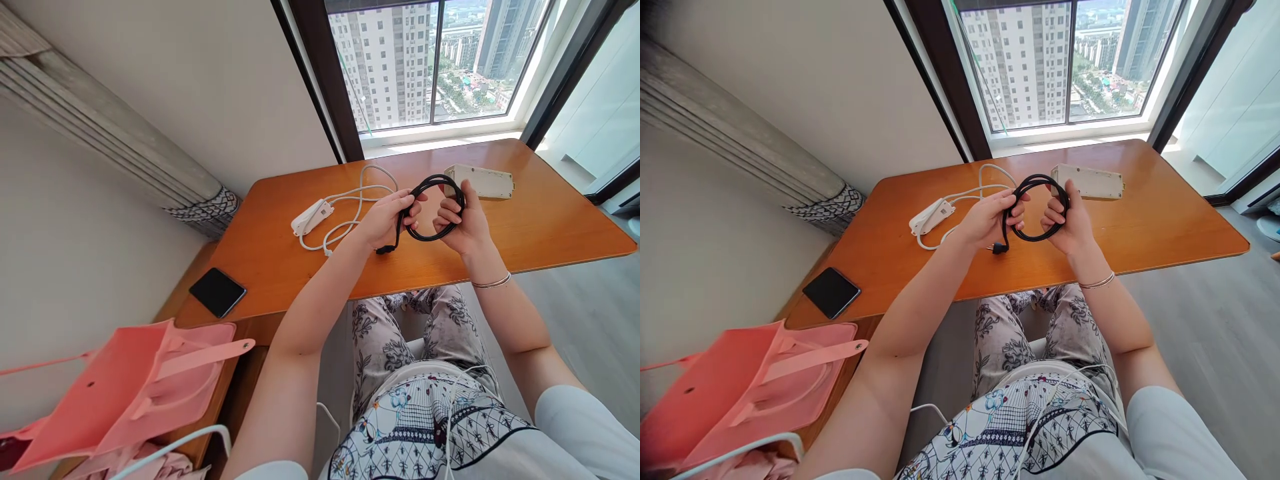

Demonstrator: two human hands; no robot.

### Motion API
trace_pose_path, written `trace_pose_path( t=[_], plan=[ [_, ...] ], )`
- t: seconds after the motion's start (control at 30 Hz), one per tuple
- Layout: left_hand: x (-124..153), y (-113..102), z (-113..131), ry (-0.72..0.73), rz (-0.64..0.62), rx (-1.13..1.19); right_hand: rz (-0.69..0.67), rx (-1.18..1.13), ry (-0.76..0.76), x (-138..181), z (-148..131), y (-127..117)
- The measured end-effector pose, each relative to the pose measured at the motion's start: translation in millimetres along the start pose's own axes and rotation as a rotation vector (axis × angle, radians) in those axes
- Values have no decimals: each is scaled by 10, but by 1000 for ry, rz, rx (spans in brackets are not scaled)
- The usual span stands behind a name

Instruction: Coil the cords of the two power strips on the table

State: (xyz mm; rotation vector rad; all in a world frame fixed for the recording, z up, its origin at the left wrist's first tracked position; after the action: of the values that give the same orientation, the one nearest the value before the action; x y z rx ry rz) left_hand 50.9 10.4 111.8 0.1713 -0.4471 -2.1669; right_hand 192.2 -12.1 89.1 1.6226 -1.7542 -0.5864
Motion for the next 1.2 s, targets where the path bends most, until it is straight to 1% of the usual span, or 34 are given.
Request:
trace_pose_path(
  t=[0.07,0.17,0.27,0.37,0.47,0.67,0.73,0.83,0.9,1.03,1.1,1.2],
  plan=[
    [10,5,1,-17,-4,35,-1,9,4,-9,1,-5],
    [18,11,-5,-43,21,57,-7,34,9,-36,21,-22],
    [19,20,-18,-63,41,57,-2,66,-11,-59,49,-49],
    [14,44,-24,-69,32,49,2,94,-43,-71,77,-72],
    [3,64,-30,-82,38,41,8,106,-40,-82,117,-85],
    [-18,43,-61,-100,93,7,6,59,-53,-95,163,-58],
    [-17,29,-63,-83,114,-25,12,42,-79,-82,147,-38],
    [-11,30,-54,-67,112,-56,22,12,-109,-47,93,-17],
    [-7,39,-44,-69,104,-68,11,-1,-71,-26,69,-16],
    [-7,52,-37,-89,89,-93,-58,-7,42,-9,81,-52],
    [-7,58,-40,-96,64,-118,-84,-19,50,-14,104,-81],
    [-3,61,-36,-80,31,-162,-85,-29,40,-24,143,-103]
  ],
)
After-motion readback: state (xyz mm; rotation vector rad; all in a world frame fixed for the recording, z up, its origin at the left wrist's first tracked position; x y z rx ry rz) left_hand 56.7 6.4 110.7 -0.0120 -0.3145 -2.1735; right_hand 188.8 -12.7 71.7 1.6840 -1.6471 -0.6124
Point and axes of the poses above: each hand's wrist, its own x-axis away from the middle knuckle, its own y-axis out of the palm, z = x × y, the point moved 4 cm from there along -x, towards the middle knuckle, and after that the axes turned 3 degrees about x, right-handed, at the moved point
